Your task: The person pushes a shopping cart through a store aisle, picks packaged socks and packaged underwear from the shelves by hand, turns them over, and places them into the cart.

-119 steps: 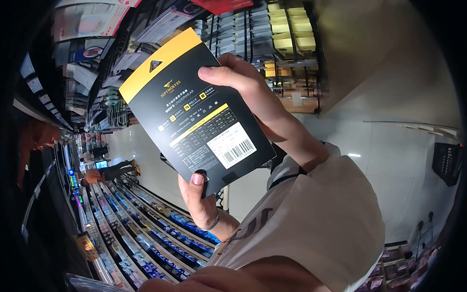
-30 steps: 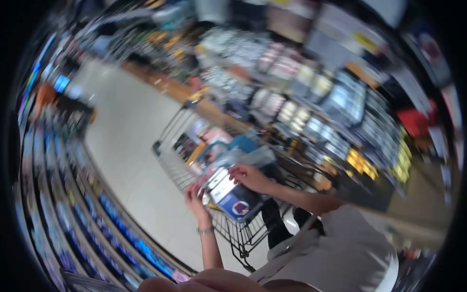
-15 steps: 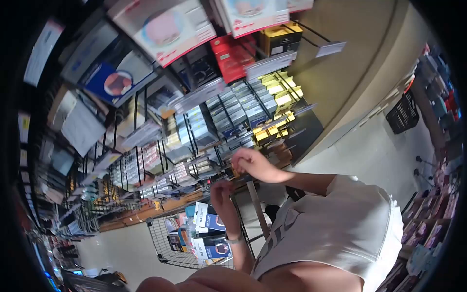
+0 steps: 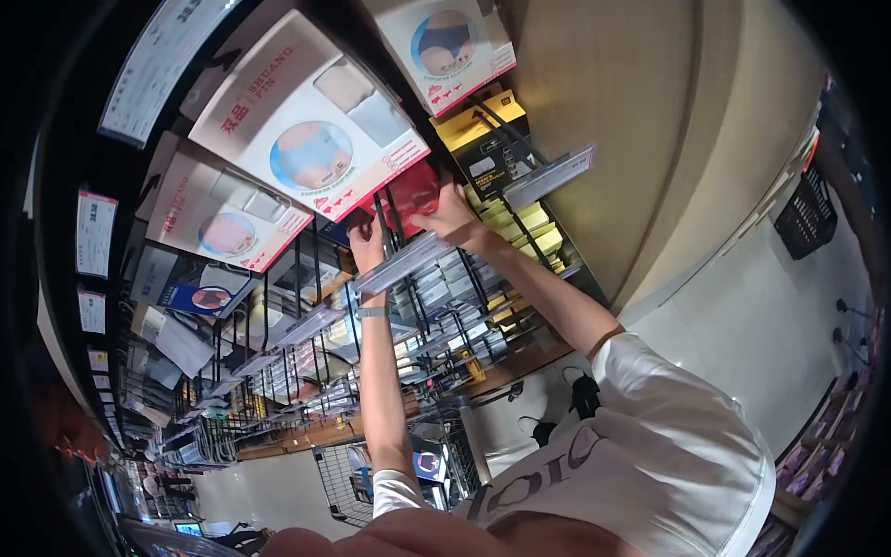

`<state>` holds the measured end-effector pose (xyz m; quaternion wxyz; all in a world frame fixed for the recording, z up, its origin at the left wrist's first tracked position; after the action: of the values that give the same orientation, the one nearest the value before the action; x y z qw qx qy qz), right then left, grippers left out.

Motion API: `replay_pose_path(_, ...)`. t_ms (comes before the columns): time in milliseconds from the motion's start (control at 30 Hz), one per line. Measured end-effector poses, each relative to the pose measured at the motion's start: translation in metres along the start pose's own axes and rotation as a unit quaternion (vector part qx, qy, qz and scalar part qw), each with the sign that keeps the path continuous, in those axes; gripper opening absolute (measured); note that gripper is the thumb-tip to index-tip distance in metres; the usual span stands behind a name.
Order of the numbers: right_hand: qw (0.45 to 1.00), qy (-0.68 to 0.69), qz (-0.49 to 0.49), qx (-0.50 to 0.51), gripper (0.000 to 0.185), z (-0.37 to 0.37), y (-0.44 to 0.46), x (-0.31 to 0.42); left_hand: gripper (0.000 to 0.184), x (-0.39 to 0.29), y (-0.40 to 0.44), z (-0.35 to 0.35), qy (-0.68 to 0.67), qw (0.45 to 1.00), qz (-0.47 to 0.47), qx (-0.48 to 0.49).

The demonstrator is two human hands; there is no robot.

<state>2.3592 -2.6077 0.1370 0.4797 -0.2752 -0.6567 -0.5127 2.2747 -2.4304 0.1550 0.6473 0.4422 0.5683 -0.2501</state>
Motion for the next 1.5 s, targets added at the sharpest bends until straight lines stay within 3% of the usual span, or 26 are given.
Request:
replay_pose_path(33, 0.993, 0.108, 0.016, 0.038, 0.084, 0.007, 0.009, -0.006, 0.034, 0.001, -0.004, 0.006, 0.029, 0.999, -0.043, -0.007)
replay_pose_path(100, 0.982, 0.15, 0.085, 0.077, 0.06, -0.003, 0.001, 0.001, 0.034, 0.004, -0.008, 0.013, 0.083, 0.995, 0.048, -0.04)
replay_pose_path(133, 0.976, 0.183, 0.065, 0.096, 0.056, -0.005, -0.002, 0.0, 0.035, 0.0, -0.012, 0.019, 0.111, 0.988, 0.091, -0.06)
replay_pose_path(200, 0.957, 0.256, 0.035, 0.131, 0.049, -0.006, -0.014, -0.006, 0.035, -0.007, -0.043, 0.026, 0.062, 0.988, 0.099, -0.096)
replay_pose_path(233, 0.952, 0.263, 0.052, 0.148, 0.044, -0.013, -0.024, 0.006, 0.035, -0.012, -0.054, 0.032, 0.039, 0.992, 0.044, -0.109)
replay_pose_path(367, 0.94, 0.271, 0.137, 0.157, 0.043, -0.029, -0.053, 0.013, 0.042, 0.023, -0.091, 0.021, -0.01, 0.987, -0.096, -0.13)
replay_pose_path(467, 0.93, 0.313, 0.068, 0.182, 0.041, -0.032, -0.046, 0.019, 0.045, 0.033, -0.089, 0.024, 0.08, 0.987, -0.009, -0.138)
replay_pose_path(533, 0.944, 0.265, 0.03, 0.192, 0.04, -0.03, -0.043, -0.004, 0.051, 0.031, -0.091, 0.032, 0.087, 0.987, 0.008, -0.138)
replay_pose_path(633, 0.947, 0.241, 0.013, 0.214, 0.041, -0.041, -0.047, 0.001, 0.048, 0.04, -0.103, 0.038, 0.059, 0.994, -0.04, -0.081)
replay_pose_path(700, 0.947, 0.239, -0.005, 0.214, 0.04, -0.052, -0.059, 0.018, 0.046, 0.03, -0.112, 0.046, 0.025, 0.998, 0.002, -0.05)
replay_pose_path(867, 0.963, 0.17, 0.04, 0.203, 0.043, -0.072, -0.12, 0.057, 0.056, -0.028, -0.172, 0.066, -0.087, 0.992, 0.039, -0.081)
replay_pose_path(967, 0.985, 0.058, -0.006, 0.163, 0.042, -0.079, -0.157, 0.081, 0.054, -0.041, -0.203, 0.063, -0.115, 0.99, 0.042, -0.072)
replay_pose_path(1067, 0.944, 0.21, 0.169, 0.192, 0.053, -0.072, -0.188, 0.112, 0.052, -0.07, -0.243, 0.06, -0.137, 0.984, 0.039, -0.112)
replay_pose_path(1167, 0.938, 0.135, 0.161, 0.275, 0.046, -0.059, -0.222, 0.132, 0.05, -0.046, -0.285, 0.04, -0.17, 0.975, -0.005, -0.143)
replay_pose_path(1200, 0.934, 0.09, 0.136, 0.318, 0.048, -0.055, -0.234, 0.147, 0.05, -0.04, -0.302, 0.033, -0.26, 0.954, -0.04, -0.141)
replay_pose_path(1267, 0.879, 0.189, 0.07, 0.432, 0.053, -0.045, -0.267, 0.142, 0.044, -0.055, -0.331, 0.022, -0.434, 0.869, -0.05, -0.233)
replay_pose_path(1333, 0.869, 0.168, 0.021, 0.465, 0.055, -0.017, -0.285, 0.156, 0.043, -0.051, -0.355, 0.002, -0.529, 0.828, -0.002, -0.188)
replay_pose_path(1367, 0.863, 0.159, -0.004, 0.48, 0.055, -0.003, -0.293, 0.164, 0.05, -0.069, -0.361, -0.01, -0.542, 0.82, 0.135, -0.126)
replay_pose_path(1400, 0.88, 0.118, 0.011, 0.46, 0.051, 0.017, -0.304, 0.175, 0.053, -0.081, -0.373, -0.026, -0.495, 0.845, 0.163, -0.121)
replay_pose_path(1433, 0.851, 0.115, 0.061, 0.508, 0.043, 0.034, -0.318, 0.182, 0.052, -0.125, -0.388, -0.039, -0.527, 0.823, 0.175, -0.124)
replay_pose_path(1500, 0.767, 0.113, 0.177, 0.607, 0.032, 0.065, -0.342, 0.18, 0.049, -0.144, -0.417, -0.061, -0.586, 0.767, 0.208, -0.158)
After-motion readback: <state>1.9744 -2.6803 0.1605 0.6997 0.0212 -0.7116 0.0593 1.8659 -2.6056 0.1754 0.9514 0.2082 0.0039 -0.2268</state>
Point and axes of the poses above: each hand's wrist, its own y-axis towards the middle knuckle, its own z-axis out of the palm, x = y × z, the point moved 6 cm from there along y, towards the middle knuckle, and after that the axes turned 5 degrees about y, right-handed, at the moved point
